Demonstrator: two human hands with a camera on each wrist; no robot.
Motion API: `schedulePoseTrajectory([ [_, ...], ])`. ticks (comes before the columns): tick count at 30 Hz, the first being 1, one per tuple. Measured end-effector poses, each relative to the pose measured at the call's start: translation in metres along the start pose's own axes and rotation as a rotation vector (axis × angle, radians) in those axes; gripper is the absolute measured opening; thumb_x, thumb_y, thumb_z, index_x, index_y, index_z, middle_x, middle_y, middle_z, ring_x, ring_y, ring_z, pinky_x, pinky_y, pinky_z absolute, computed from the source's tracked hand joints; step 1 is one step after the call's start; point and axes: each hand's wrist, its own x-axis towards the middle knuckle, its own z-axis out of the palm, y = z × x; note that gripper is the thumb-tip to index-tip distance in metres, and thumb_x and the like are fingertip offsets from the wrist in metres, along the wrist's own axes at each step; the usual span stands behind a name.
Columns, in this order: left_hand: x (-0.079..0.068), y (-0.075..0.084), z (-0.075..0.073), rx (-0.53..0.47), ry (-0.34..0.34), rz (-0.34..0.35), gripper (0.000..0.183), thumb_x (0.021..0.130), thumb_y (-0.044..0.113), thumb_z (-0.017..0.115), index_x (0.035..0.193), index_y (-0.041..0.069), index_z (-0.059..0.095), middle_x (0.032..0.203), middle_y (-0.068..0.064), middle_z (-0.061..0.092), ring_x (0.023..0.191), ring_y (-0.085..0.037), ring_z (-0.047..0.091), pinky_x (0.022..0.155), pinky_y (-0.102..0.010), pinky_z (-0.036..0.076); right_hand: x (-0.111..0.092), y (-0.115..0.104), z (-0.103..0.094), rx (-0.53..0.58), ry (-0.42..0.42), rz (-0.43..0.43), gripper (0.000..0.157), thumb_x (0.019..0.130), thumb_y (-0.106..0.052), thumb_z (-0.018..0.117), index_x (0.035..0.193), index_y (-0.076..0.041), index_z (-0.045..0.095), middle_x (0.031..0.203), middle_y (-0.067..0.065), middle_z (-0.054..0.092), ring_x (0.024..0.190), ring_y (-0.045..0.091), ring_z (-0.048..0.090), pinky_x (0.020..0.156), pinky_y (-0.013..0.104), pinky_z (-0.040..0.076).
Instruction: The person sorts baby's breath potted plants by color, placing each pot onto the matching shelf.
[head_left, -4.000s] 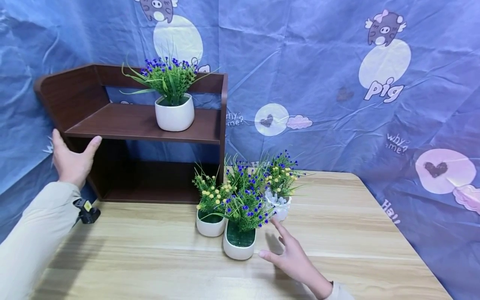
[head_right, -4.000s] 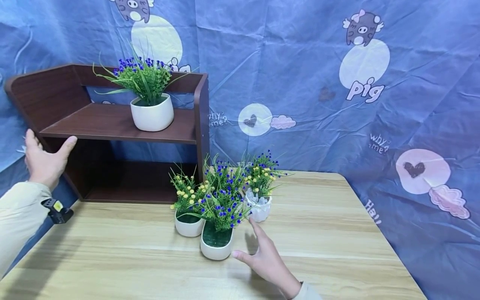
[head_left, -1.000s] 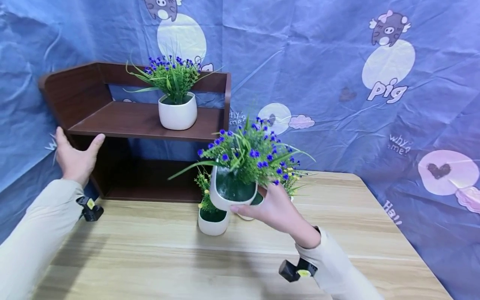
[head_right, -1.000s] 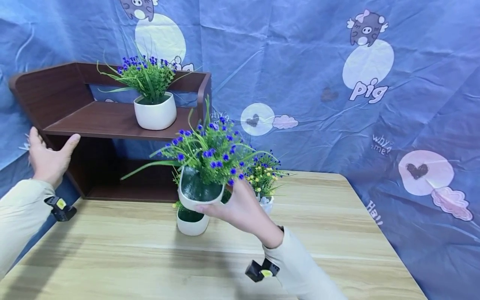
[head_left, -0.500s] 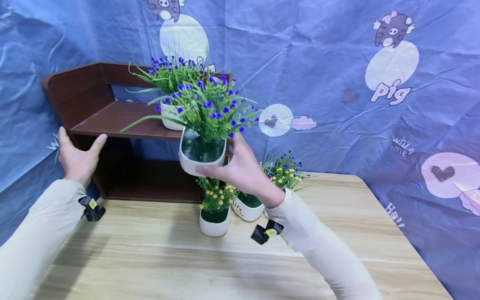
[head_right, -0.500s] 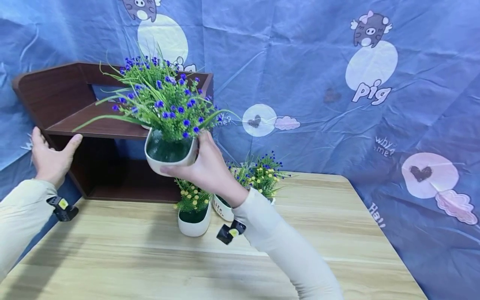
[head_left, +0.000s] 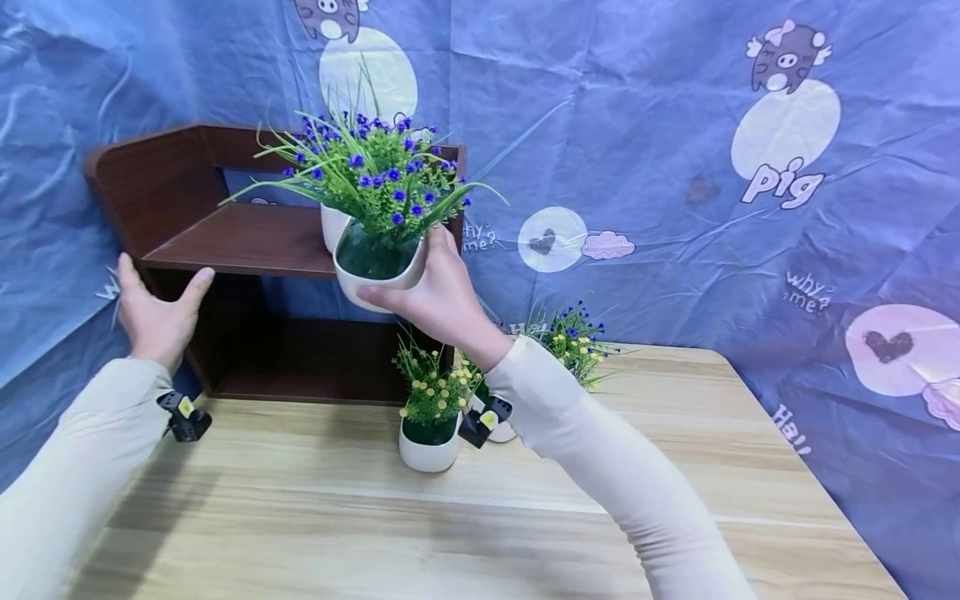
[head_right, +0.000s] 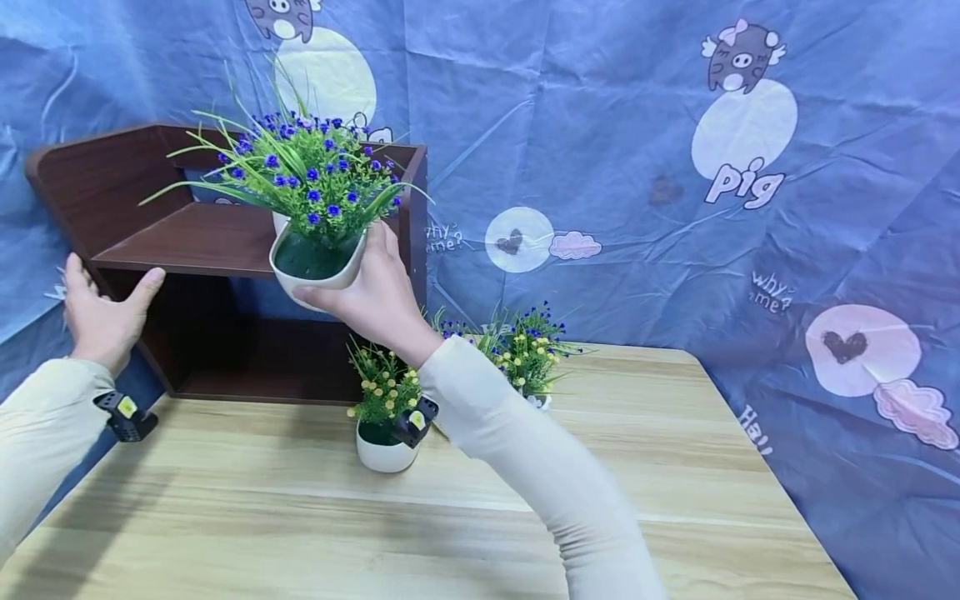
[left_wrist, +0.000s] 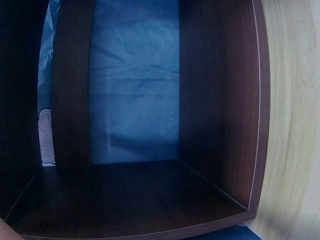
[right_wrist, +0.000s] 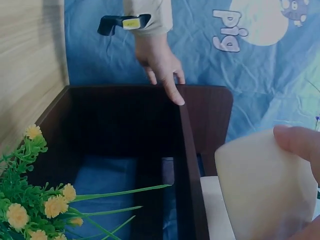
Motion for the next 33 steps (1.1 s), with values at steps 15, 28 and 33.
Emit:
schedulePoseTrajectory([
  [15,0.000,0.003,-0.002,0.004,-0.008,-0.009,0.094,0.075,0.048,0.062,0.143,0.025,0.001,0.149,0.006,0.004,0.133,-0.005,0.002,0.105,-0.019,0.002,0.014,0.001,0.015,-0.025,0.042,0.140,0.111,0.065,-0.047,0.073,0.142,-0.004,0.004,0.146,0.009,0.011,0.125,0.016,0.030,0.097,0.027,0.032],
  [28,-0.001,0.006,-0.001,-0.009,0.003,0.011,0.092,0.075,0.045,0.063,0.143,0.024,0.004,0.148,0.006,0.007,0.132,-0.002,0.005,0.104,-0.016,0.004,0.024,0.004,0.024,0.012,0.056,0.210,0.107,0.075,-0.049,0.063,0.141,-0.009,-0.011,0.148,0.012,0.003,0.133,0.020,0.016,0.102,0.032,0.027],
  [33,0.000,0.005,-0.001,-0.011,0.002,0.004,0.092,0.075,0.045,0.063,0.143,0.024,0.003,0.148,0.006,0.007,0.132,0.000,0.005,0.104,-0.016,0.004,0.029,0.007,0.028,-0.006,0.108,0.233,0.093,0.083,-0.047,0.055,0.142,-0.004,-0.004,0.145,0.016,0.015,0.131,0.021,0.023,0.103,0.030,0.025],
])
